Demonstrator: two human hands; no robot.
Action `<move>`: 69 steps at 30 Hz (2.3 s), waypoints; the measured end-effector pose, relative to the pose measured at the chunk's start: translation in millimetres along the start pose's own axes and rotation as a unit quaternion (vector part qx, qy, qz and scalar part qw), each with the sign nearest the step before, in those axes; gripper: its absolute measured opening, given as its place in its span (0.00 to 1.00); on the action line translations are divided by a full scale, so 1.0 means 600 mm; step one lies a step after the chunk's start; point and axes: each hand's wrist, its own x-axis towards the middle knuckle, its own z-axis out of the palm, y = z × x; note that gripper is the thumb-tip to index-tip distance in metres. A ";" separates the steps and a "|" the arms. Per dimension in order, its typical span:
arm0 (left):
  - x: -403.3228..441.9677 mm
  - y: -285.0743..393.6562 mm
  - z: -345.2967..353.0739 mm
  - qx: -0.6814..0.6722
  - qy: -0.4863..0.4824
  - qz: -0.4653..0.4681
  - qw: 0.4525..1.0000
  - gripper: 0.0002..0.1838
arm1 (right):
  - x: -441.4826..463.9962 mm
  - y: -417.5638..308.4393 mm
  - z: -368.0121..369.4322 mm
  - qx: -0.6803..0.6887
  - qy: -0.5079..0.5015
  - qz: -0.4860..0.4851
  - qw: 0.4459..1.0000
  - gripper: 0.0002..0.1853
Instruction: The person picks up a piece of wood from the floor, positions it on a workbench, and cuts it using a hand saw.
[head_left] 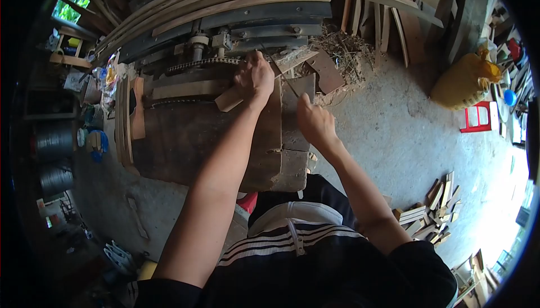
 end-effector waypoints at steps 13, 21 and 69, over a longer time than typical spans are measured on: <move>-0.003 0.004 -0.015 -0.002 -0.012 -0.009 1.000 0.12 | 0.005 0.012 0.015 0.006 0.010 -0.003 1.000 0.09; 0.001 -0.003 -0.001 0.005 -0.012 0.012 1.000 0.11 | 0.080 -0.018 0.034 0.009 0.077 -0.032 0.996 0.08; -0.001 -0.001 -0.011 0.005 -0.011 0.017 1.000 0.12 | 0.068 -0.016 0.021 0.023 0.027 -0.013 0.999 0.08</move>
